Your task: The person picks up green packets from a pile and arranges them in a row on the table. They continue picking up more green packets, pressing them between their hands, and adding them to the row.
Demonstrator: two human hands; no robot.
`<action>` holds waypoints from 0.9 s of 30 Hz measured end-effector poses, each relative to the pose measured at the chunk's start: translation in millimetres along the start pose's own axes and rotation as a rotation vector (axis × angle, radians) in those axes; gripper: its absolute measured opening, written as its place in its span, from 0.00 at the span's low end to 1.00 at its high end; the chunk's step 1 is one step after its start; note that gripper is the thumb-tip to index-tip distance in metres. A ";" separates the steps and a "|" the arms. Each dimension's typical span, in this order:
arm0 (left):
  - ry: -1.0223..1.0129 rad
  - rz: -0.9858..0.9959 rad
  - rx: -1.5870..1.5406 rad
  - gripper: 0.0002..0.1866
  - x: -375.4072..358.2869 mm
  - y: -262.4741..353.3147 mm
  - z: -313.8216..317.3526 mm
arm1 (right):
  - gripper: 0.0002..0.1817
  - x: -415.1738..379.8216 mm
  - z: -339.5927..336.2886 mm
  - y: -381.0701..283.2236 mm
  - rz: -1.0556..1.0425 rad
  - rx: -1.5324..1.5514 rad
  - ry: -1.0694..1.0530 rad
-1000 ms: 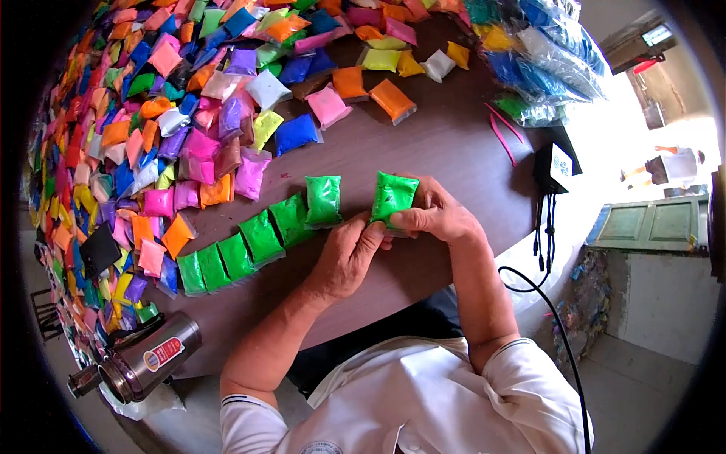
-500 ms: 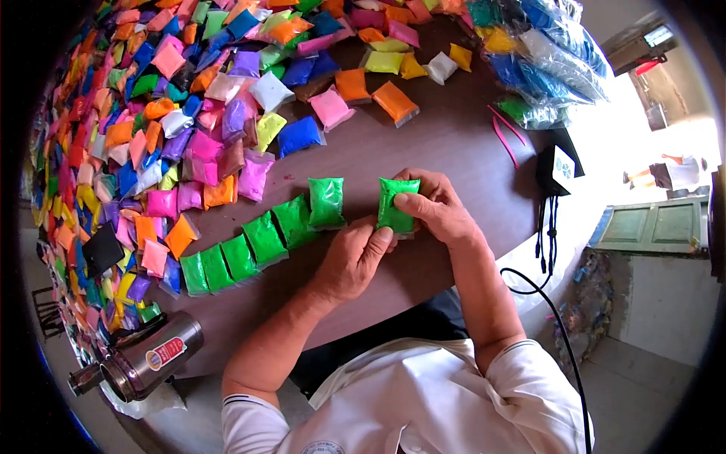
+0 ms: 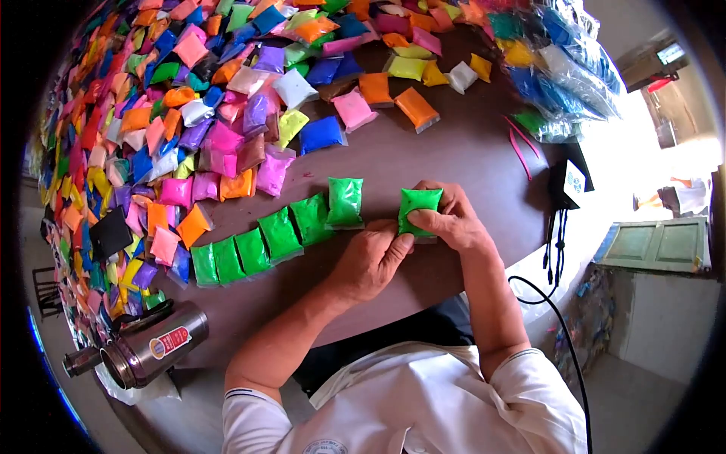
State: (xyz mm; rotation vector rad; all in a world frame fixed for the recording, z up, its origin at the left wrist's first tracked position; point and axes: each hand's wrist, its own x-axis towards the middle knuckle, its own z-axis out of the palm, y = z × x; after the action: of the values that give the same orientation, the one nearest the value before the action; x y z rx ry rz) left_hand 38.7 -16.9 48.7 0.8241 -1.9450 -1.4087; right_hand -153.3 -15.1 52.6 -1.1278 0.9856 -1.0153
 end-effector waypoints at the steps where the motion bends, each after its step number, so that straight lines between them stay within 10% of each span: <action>1: -0.002 -0.037 -0.027 0.14 0.0 2.4 -1.1 | 0.13 0.5 -0.3 2.8 -0.029 -0.008 0.031; 7: 0.003 0.169 0.264 0.10 -1.9 -4.2 8.2 | 0.18 13.6 12.5 -4.0 -0.032 0.040 0.414; 15: 0.093 0.278 0.268 0.05 -5.9 -11.3 12.8 | 0.23 36.3 22.3 -13.0 0.069 -0.831 0.127; 27: 0.115 0.283 0.266 0.05 -6.0 -12.7 15.4 | 0.28 45.5 48.9 -38.5 -0.073 -1.051 0.078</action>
State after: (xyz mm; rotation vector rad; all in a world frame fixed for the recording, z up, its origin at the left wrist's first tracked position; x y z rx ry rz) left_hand 32.5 -6.3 31.8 0.6948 -2.0909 -0.9329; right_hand -100.0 -52.9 93.5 -1.9846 1.6199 -0.5588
